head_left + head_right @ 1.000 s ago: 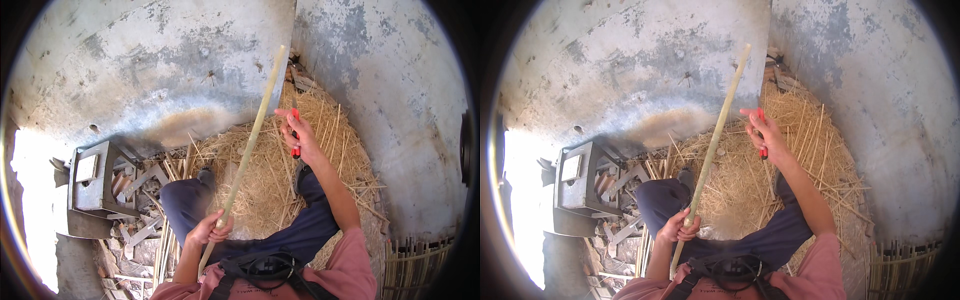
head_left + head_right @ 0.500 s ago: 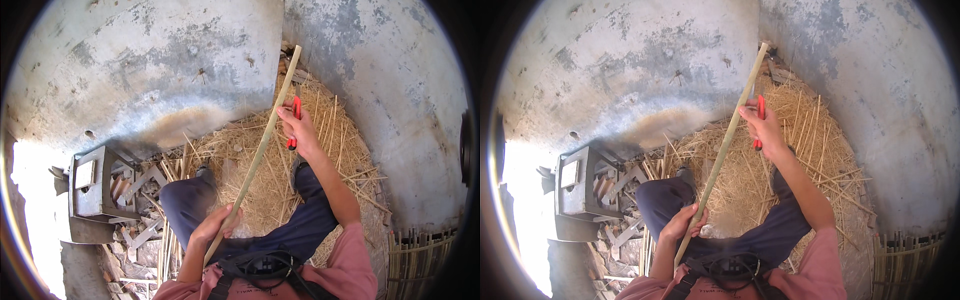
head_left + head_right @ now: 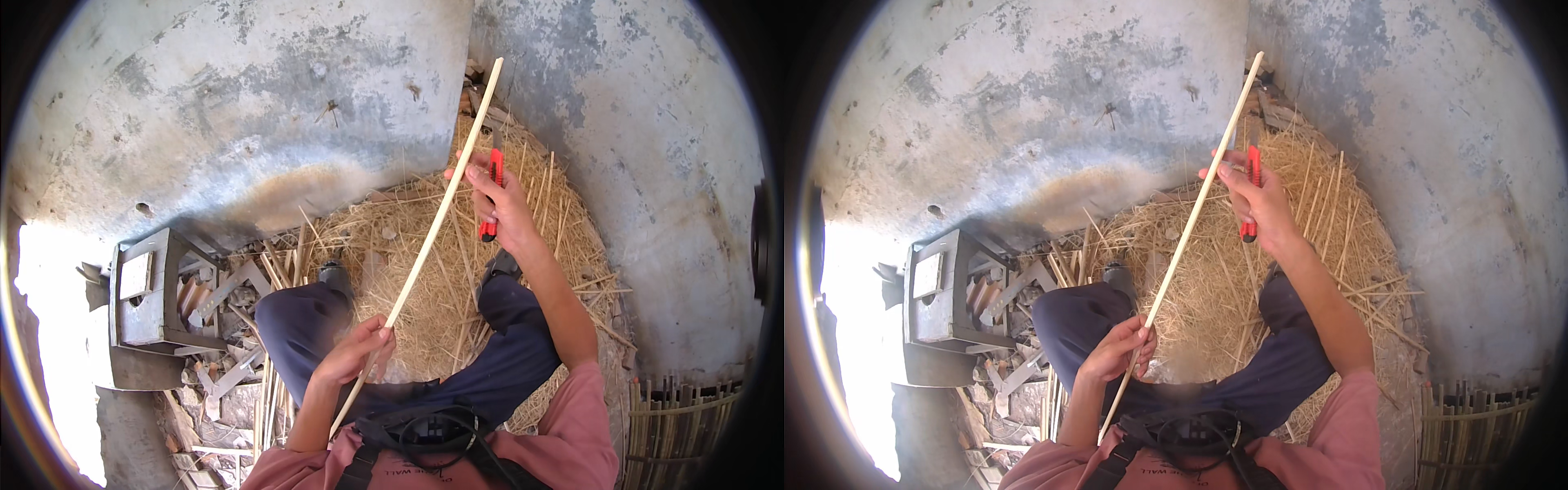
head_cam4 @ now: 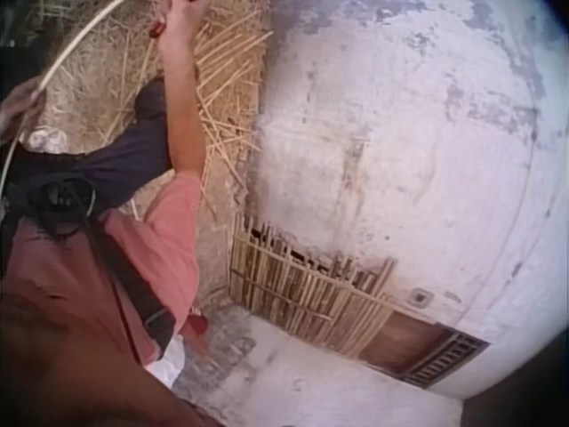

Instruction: The person whittles a thin strip of bamboo using a utility knife, shaving down the edges and surface of the wood.

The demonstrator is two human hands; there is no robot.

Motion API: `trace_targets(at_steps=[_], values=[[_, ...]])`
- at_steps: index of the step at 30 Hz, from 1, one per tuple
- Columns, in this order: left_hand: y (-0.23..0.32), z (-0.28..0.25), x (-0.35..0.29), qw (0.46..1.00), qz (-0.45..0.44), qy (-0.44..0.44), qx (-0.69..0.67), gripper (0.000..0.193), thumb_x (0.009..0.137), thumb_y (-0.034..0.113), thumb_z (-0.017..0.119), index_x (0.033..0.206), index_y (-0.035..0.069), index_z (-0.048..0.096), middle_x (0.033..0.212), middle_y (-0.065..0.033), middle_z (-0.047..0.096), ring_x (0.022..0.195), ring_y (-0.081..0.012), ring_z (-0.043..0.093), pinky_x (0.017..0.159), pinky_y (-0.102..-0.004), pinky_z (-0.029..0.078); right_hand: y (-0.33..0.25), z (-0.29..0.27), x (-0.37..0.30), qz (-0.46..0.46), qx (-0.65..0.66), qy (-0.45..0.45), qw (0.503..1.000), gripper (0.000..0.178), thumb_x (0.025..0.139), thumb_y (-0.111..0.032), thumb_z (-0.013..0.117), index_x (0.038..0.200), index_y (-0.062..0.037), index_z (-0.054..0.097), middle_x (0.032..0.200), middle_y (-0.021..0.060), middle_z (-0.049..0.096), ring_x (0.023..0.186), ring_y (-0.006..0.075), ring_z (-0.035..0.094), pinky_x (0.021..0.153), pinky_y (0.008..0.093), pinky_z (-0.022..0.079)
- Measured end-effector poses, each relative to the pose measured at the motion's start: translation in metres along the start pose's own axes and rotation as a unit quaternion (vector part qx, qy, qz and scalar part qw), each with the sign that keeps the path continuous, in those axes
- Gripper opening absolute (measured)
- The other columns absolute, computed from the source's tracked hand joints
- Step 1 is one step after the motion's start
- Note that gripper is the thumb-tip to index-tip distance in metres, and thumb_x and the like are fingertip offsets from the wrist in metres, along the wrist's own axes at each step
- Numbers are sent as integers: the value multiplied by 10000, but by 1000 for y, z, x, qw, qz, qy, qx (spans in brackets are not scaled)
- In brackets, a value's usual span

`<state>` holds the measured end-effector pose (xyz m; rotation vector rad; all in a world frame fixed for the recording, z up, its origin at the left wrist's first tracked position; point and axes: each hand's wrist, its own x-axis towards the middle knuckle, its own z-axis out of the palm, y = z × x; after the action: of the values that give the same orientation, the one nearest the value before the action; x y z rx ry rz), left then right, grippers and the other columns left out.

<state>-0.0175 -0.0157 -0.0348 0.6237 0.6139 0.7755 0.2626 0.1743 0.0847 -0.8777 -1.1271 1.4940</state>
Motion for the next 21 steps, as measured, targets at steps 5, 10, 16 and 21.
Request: trace_targets(at_steps=[5, 10, 16, 21], values=[[4, 10, -2, 991, 48, 66, 103, 213, 1106, 242, 620, 1167, 45, 565, 885, 1, 548, 737, -80, 568, 602, -284, 569, 14, -2, 3, -13, -58, 14, 998, 402, 1012, -149, 729, 1370, -8, 613, 903, 8, 726, 489, -2, 361, 440, 224, 265], [8, 12, -4, 975, 30, 92, 199, 314, 1083, 184, 656, 1330, 10, 569, 866, 13, 562, 707, -64, 560, 601, -266, 586, 12, -5, 8, -31, -15, 15, 999, 403, 1018, -140, 711, 1369, 23, 601, 944, 40, 749, 490, -4, 364, 439, 210, 267], [5, 9, -8, 965, 19, 103, 239, 230, 1091, 194, 650, 1244, 31, 594, 836, 45, 569, 661, -34, 546, 554, -234, 513, 22, -16, 11, -44, -49, 43, 997, 386, 1060, -195, 656, 1398, -26, 574, 1095, 156, 769, 482, 4, 344, 440, 197, 291], [11, 20, -1, 935, 106, 183, 283, 311, 1055, 148, 704, 1271, 45, 506, 803, 43, 570, 682, -24, 537, 587, -215, 448, 35, -10, 2, -115, -117, 47, 985, 372, 1117, -344, 548, 1328, -42, 602, 956, 52, 730, 495, 0, 371, 430, 197, 281]])
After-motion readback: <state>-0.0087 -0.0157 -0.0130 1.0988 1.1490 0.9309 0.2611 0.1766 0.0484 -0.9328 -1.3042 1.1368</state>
